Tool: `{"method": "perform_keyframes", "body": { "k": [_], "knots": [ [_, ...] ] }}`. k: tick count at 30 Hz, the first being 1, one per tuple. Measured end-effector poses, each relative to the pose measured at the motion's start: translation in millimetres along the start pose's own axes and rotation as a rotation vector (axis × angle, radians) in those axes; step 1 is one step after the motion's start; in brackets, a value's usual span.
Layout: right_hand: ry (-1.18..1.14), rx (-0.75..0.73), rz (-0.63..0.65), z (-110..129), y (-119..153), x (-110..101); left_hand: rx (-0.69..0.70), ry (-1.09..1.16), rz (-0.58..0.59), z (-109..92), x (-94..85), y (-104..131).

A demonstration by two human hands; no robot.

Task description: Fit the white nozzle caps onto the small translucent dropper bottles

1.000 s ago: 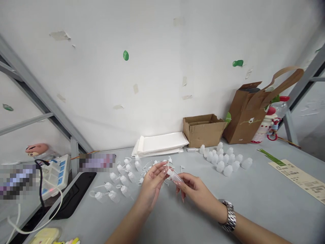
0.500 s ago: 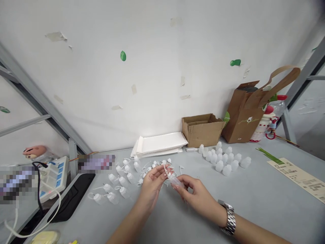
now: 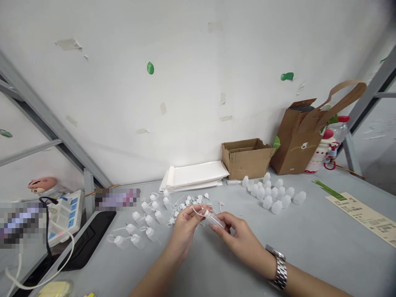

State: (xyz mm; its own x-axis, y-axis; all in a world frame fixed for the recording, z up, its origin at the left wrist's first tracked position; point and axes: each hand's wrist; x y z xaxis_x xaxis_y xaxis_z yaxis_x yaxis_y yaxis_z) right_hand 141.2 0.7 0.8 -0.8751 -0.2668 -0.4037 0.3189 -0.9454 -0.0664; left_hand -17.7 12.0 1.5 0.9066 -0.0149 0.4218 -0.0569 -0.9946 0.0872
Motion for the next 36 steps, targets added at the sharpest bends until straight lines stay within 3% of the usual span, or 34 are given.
{"method": "perform_keyframes", "body": {
  "k": [6, 9, 13, 18, 22, 25, 29, 31, 33, 36],
  "knots": [
    [-0.639, 0.146, 0.353, -1, -9, -5, 0.004, 0.083, 0.093, -4, 2.8, 1],
    [-0.772, 0.189, 0.450, -2, -11, -8, 0.034, 0.080, 0.062, -4, 5.5, 2],
    [-0.523, 0.216, 0.368, -3, -12, -8, 0.076, 0.035, -0.015, 0, 5.8, 3],
    [-0.169, 0.110, 0.101, -4, -9, -2, 0.072, -0.029, -0.073, 5, 2.3, 1],
    [-0.087, 0.101, 0.005, -4, -6, 1, 0.074, -0.016, -0.099, 5, 2.6, 1],
    [-0.249, 0.127, 0.073, -4, -8, -1, 0.077, 0.009, -0.050, 1, 4.5, 2],
    [-0.709, 0.208, 0.435, -4, -11, -8, 0.035, 0.040, 0.070, -6, 7.2, 4],
    [-0.842, 0.239, 0.540, -4, -11, -9, 0.041, 0.030, 0.082, -8, 7.9, 5],
    [-0.819, 0.240, 0.518, -4, -11, -9, 0.069, 0.012, 0.046, -7, 7.7, 5],
    [-0.567, 0.198, 0.364, -4, -12, -5, 0.098, -0.019, -0.034, -3, 5.9, 4]
  ]
}}
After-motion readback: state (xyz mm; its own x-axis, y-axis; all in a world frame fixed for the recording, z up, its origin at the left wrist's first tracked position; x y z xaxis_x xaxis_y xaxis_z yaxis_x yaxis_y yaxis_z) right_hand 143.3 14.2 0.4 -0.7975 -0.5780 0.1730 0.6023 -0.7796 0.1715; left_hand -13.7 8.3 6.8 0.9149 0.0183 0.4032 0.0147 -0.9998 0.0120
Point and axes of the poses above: each hand's wrist, its own y-axis away from the middle knuckle, its own x-axis out of the palm, z = x × y, and after that the axes turned 6 degrees about y, right-handed
